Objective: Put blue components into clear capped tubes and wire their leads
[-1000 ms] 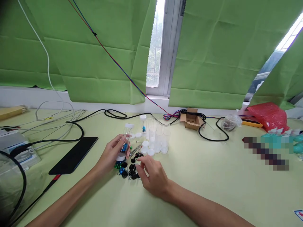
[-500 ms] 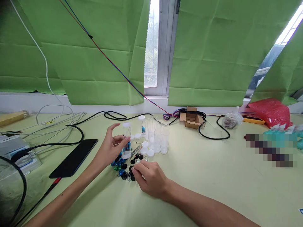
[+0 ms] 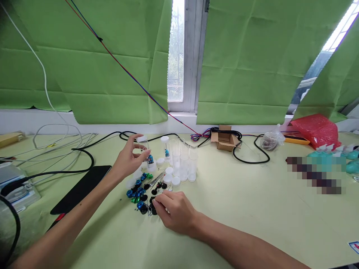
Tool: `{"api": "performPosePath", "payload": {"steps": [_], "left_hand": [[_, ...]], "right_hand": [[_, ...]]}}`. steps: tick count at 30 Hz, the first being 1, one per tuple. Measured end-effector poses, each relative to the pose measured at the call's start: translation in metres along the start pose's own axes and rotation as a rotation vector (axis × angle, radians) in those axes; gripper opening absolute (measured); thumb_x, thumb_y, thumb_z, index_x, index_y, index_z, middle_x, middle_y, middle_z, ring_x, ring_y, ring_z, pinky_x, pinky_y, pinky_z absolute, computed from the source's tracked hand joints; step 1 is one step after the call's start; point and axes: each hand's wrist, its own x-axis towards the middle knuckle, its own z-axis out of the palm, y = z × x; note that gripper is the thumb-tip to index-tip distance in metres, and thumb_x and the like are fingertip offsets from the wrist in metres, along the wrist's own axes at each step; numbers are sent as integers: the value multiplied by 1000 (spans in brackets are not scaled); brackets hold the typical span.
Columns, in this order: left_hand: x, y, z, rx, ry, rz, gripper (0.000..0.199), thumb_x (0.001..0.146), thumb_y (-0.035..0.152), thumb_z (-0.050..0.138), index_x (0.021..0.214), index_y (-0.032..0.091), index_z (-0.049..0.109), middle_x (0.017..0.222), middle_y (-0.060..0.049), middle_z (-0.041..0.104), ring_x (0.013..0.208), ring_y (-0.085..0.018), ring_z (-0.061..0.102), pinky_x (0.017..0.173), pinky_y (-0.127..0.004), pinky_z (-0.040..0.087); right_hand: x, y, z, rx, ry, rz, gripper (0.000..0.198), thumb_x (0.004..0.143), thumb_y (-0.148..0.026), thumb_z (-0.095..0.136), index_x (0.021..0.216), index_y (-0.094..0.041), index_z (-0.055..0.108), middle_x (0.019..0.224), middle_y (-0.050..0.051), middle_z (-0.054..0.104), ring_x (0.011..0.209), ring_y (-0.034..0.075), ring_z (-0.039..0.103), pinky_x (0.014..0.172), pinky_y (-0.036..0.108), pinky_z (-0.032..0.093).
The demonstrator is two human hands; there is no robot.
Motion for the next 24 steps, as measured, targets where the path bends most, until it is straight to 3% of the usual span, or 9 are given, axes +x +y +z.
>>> {"api": "performPosePath", "payload": {"steps": [7, 15, 20, 24], "left_hand": [[36, -19, 16, 110, 95, 131, 65, 82, 31, 60, 143, 27, 36, 89, -2, 58, 76, -21, 64, 77, -36, 52], [58, -52, 45, 56, 156, 210, 56, 84, 27, 58, 139, 25, 45, 98, -6, 57, 80, -18, 60, 75, -34, 56], [59, -59, 53, 56, 80, 239, 54, 84, 24, 60, 136, 26, 48, 100, -6, 59, 74, -16, 62, 73, -34, 59], [55, -55, 50, 54, 60, 255, 49, 87, 27, 58, 135, 26, 49, 111, -8, 62, 81, -17, 65, 72, -32, 60]], "right_hand": [[1, 0, -1, 19, -15, 8, 23, 97, -18, 44, 78, -18, 57, 62, 0, 53, 53, 13, 43, 51, 27, 32], [1, 1, -1, 23, -9, -1, 25, 98, -17, 42, 77, -18, 55, 61, -1, 49, 52, 12, 38, 50, 26, 30], [1, 2, 0, 46, -4, -2, 22, 96, -15, 44, 77, -17, 55, 62, -1, 47, 53, 11, 35, 51, 25, 29], [1, 2, 0, 58, -11, -4, 22, 96, -14, 45, 76, -17, 55, 62, -2, 46, 53, 11, 35, 51, 25, 29]]}}
